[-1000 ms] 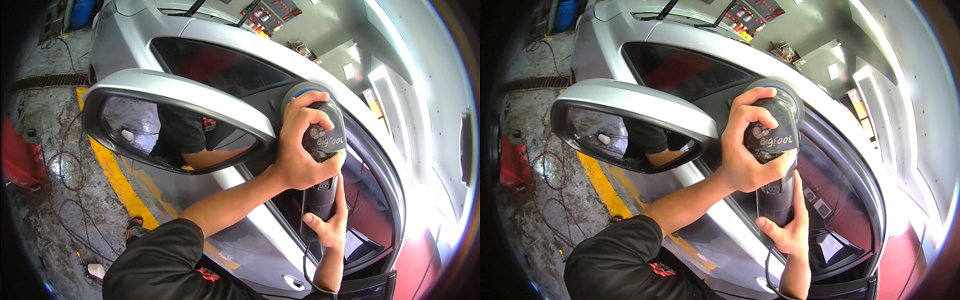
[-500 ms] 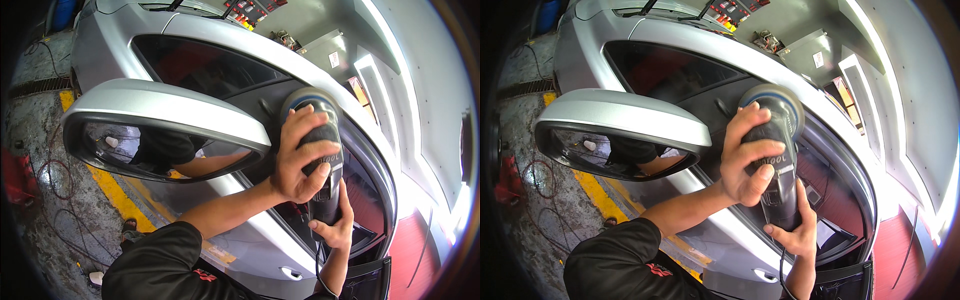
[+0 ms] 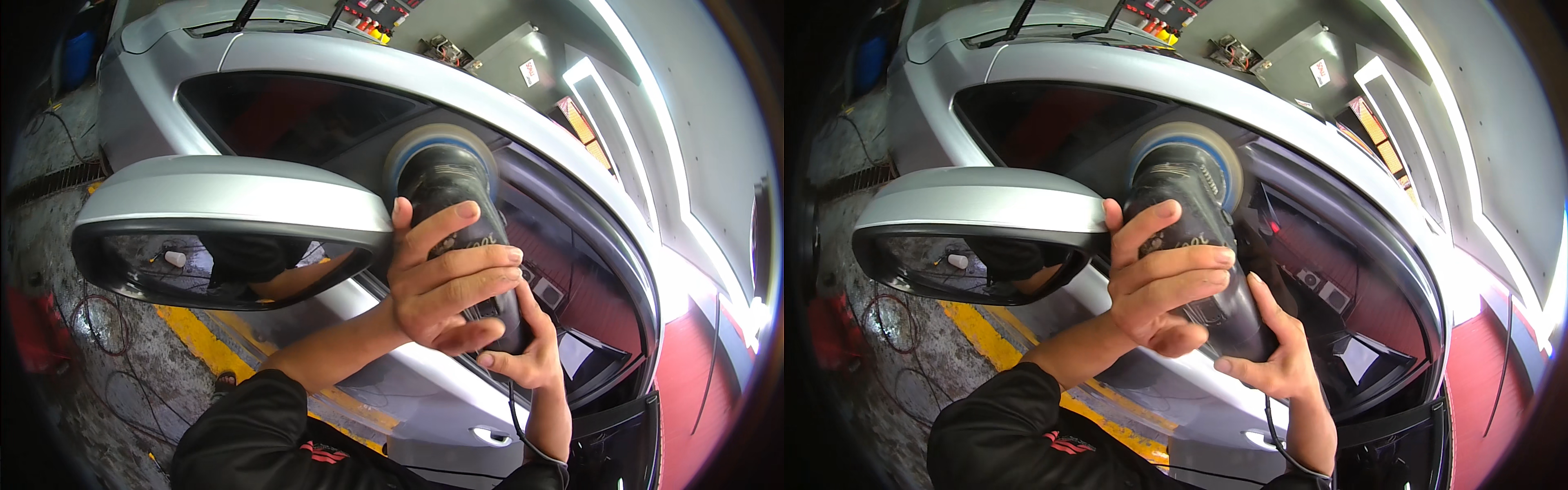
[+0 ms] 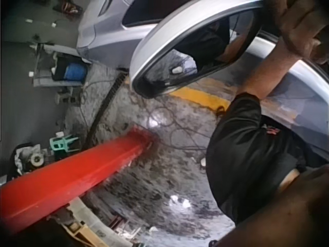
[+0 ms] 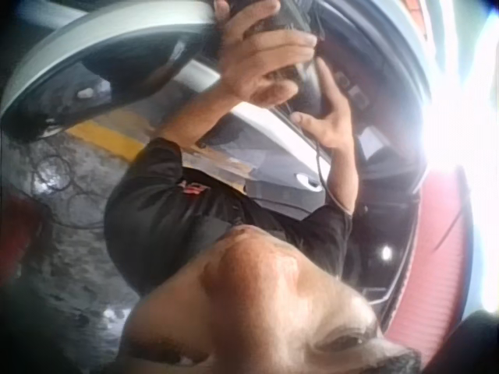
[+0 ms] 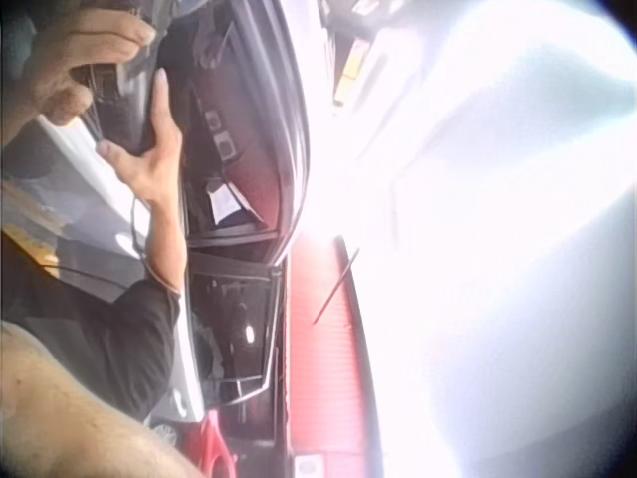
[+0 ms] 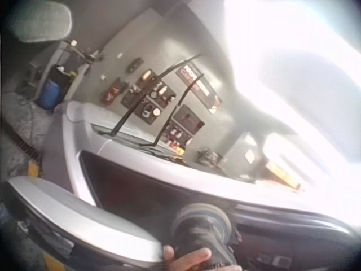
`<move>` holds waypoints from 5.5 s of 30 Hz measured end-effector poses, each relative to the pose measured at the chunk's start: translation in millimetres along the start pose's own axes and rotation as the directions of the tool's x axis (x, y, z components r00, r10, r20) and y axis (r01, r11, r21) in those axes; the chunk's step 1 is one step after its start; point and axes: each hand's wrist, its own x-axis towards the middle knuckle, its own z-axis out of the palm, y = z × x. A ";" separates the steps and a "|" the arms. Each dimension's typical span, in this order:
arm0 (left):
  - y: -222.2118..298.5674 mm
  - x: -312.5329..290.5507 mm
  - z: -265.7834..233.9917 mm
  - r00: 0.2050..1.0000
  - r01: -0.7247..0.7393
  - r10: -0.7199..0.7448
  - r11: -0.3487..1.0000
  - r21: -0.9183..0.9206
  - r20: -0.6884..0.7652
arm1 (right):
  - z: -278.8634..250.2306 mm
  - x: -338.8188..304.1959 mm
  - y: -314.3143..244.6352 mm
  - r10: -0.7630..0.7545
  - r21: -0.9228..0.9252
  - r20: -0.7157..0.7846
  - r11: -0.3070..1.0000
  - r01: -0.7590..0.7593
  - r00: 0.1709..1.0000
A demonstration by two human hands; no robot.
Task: The person uses a rotary polisher to buff the exterior of a silver car, focusing on the driver-side door and front fender. They apply polishing compound to the pad and move the tool in circular motions across the paint surface.
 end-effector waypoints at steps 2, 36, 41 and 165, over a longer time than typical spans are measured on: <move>0.0 -2.6 3.6 1.000 0.003 -0.003 1.000 0.028 -0.018 | -0.1 0.6 -0.5 -0.009 -0.016 0.021 1.000 0.009 1.000; 40.8 -89.4 -52.5 0.980 0.105 -0.138 0.971 0.215 0.144 | 79.4 -69.6 64.9 -0.136 -0.001 0.016 0.991 0.136 0.991; 40.4 -92.6 -61.2 0.982 0.120 -0.151 0.965 0.233 0.118 | 81.6 -63.2 57.1 -0.137 -0.006 0.042 0.991 0.137 0.990; 11.5 178.9 200.7 0.734 0.058 -0.182 0.977 0.207 0.654 | -105.0 -13.0 -19.9 0.044 0.485 -0.368 0.861 0.151 0.929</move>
